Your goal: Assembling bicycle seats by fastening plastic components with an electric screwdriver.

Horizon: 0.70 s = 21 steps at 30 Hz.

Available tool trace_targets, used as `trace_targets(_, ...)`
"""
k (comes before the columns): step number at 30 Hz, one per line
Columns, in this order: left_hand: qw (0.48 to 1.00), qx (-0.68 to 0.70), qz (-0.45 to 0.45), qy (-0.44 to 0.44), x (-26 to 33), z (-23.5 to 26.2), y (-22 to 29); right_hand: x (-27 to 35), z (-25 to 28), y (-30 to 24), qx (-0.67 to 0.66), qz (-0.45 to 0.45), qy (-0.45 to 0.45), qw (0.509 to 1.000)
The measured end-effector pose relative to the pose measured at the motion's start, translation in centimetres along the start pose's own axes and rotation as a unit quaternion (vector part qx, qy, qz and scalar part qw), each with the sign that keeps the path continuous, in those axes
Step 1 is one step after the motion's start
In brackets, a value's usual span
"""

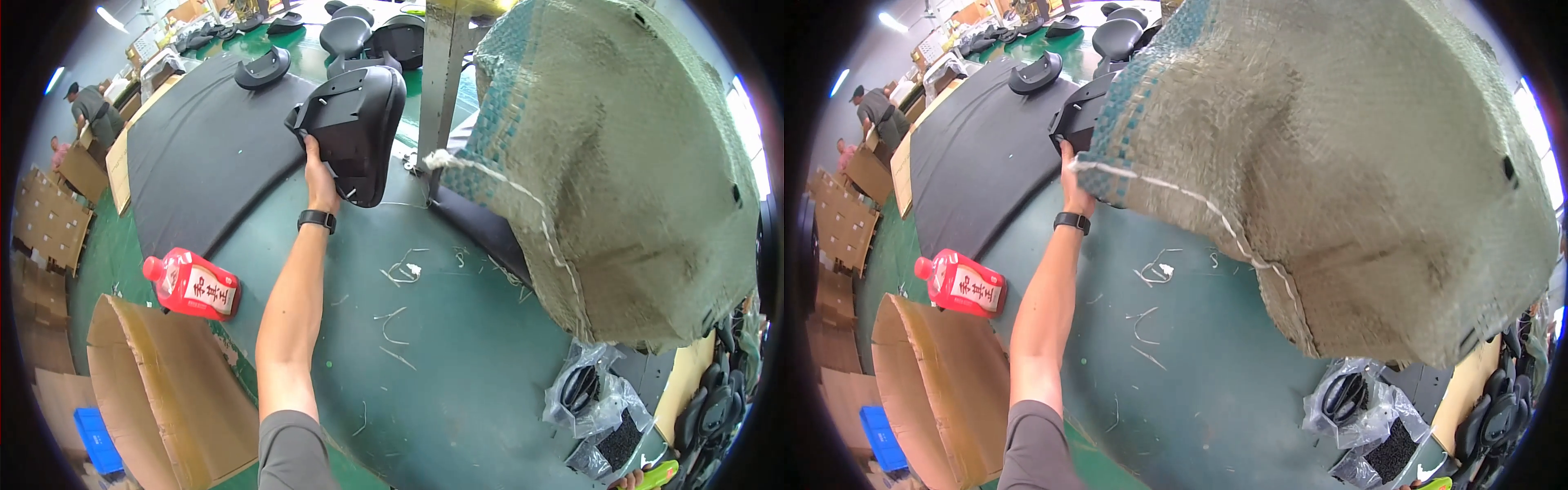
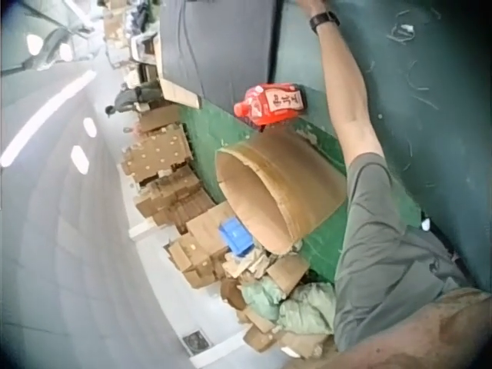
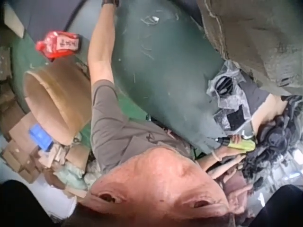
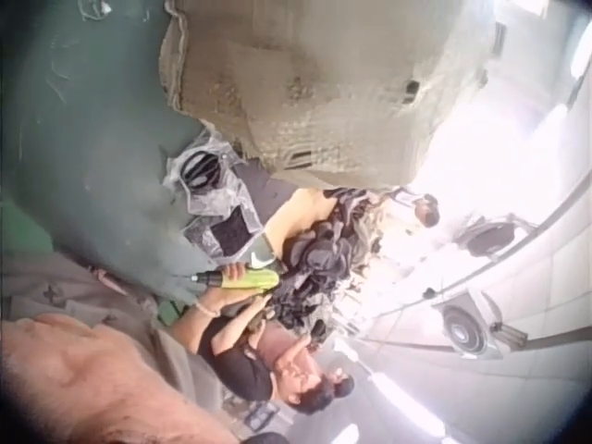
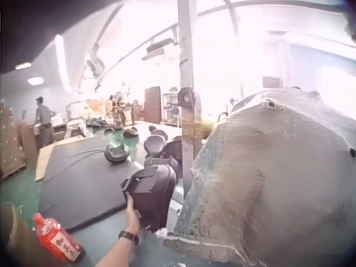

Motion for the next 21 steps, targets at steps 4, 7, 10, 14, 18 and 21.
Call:
trace_targets(4,0.985,-0.112,0.006,0.132,-2.6,-5.0,0.1,-0.7,0.3,-0.3,-0.004,0.019,-0.036,0.999)
trace_targets(7,0.960,-0.253,0.071,0.098,-8.6,-1.1,-0.4,-0.8,1.7,-0.2,-0.006,0.003,-0.027,1.000)
trace_targets(10,0.931,-0.320,0.144,0.102,-8.9,-2.7,-2.2,-1.0,2.7,-0.5,0.003,-0.008,-0.031,0.999)
trace_targets(14,0.873,-0.466,0.058,0.130,-7.6,-4.5,-2.1,-1.2,1.1,0.0,-0.042,0.010,-0.049,0.998)
trace_targets(18,0.841,-0.510,0.094,0.154,-6.1,-6.3,-1.0,-2.5,-3.6,2.7,-0.076,0.019,0.009,0.997)
trace_targets(21,0.876,-0.473,-0.065,0.067,-10.9,-3.1,0.1,-2.4,-3.4,3.7,-0.161,-0.005,-0.112,0.981)
Point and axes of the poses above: each hand's wrist, its own x-axis away from the middle knuckle, its own z-axis out of the back of the hand, y = z × x, the point moved 2 cm from there along -x, towards the middle knuckle, and after that the axes turned 15 degrees about -y, right-handed, at the moved point
